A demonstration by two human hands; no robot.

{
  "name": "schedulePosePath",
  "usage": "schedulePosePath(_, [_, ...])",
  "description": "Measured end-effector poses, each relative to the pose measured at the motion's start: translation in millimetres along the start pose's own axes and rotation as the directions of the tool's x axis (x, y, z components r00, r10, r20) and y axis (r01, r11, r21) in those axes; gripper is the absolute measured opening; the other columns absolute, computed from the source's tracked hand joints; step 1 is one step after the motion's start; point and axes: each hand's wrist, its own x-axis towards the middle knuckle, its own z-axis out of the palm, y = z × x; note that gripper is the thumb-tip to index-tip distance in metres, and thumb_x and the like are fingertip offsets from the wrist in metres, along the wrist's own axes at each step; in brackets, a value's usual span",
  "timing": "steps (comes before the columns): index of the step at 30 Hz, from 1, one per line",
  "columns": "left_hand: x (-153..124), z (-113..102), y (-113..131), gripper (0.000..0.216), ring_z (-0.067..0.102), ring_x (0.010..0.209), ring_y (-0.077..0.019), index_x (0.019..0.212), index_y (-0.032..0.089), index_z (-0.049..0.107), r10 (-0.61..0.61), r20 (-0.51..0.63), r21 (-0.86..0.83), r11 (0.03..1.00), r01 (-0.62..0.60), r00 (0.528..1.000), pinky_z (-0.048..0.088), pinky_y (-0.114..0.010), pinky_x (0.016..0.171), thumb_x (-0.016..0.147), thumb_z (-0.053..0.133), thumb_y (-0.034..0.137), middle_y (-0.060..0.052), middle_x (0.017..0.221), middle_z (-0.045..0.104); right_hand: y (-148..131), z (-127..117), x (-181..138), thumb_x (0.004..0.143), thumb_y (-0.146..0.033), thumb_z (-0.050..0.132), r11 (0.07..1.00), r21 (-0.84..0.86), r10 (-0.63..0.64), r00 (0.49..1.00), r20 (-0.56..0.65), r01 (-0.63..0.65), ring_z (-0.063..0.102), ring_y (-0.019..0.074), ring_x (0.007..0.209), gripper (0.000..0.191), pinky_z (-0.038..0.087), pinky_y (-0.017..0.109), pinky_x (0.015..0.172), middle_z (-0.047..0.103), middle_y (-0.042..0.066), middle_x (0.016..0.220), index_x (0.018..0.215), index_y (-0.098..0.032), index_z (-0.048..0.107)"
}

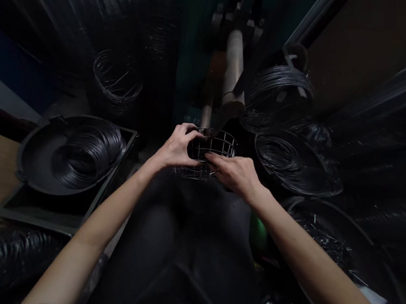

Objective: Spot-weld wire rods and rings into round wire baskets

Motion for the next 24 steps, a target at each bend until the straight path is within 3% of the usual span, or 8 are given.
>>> schedulePosePath(3, [3.9, -3.0, -1.0, 0.061, 0.049, 0.121, -0.0316, 0.112, 0.022, 0.063, -0.029, 0.047, -0.033, 0.999, 0.030, 0.999, 0.043, -0.051, 0.107, 0.059, 0.087, 0.037, -0.010, 0.123, 0.051, 0.7, 1.5, -1.8, 0.096, -0.034, 0.053, 0.998, 0.042, 0.038, 0.999, -0.029, -0.037, 0.072, 0.0173, 0.080, 0.031, 0.036, 0.025, 0.052, 0.075, -0.001, 0.111, 0.123, -0.032, 0.069])
schedulePosePath(7, [7.7, -7.7, 1.6, 0.061, 0.050, 0.119, -0.0308, 0.110, 0.021, 0.064, -0.058, 0.076, -0.054, 0.997, 0.062, 0.995, 0.043, -0.049, 0.107, 0.056, 0.088, 0.038, -0.008, 0.117, 0.053, 1.2, 8.3, -14.1, 0.096, -0.034, 0.055, 0.979, 0.171, 0.134, 0.978, -0.158, -0.106, 0.071, 0.0163, 0.091, 0.028, 0.044, 0.023, 0.060, 0.073, 0.001, 0.117, 0.121, -0.029, 0.070])
schedulePosePath(13, [21.2, -11.0, -1.5, 0.062, 0.054, 0.114, -0.0296, 0.110, 0.019, 0.063, -0.125, 0.062, -0.055, 0.990, 0.128, 0.990, 0.046, -0.047, 0.103, 0.055, 0.088, 0.034, -0.008, 0.118, 0.055, 5.3, 19.8, -8.3, 0.092, -0.036, 0.061, 0.937, 0.273, 0.294, 0.914, -0.281, -0.218, 0.064, 0.0137, 0.077, 0.018, 0.042, 0.023, 0.059, 0.069, 0.004, 0.102, 0.095, -0.025, 0.075])
schedulePosePath(24, [53.5, -11.9, -21.2, 0.067, 0.055, 0.113, -0.0318, 0.108, 0.016, 0.062, -0.135, 0.038, -0.009, 0.991, 0.136, 0.990, 0.046, -0.049, 0.103, 0.052, 0.090, 0.039, -0.009, 0.116, 0.057, 16.7, 26.0, 27.4, 0.088, -0.035, 0.065, 0.830, 0.462, 0.450, 0.865, -0.223, -0.313, 0.059, 0.0158, 0.078, 0.015, 0.043, 0.027, 0.067, 0.061, 0.003, 0.088, 0.090, -0.021, 0.072])
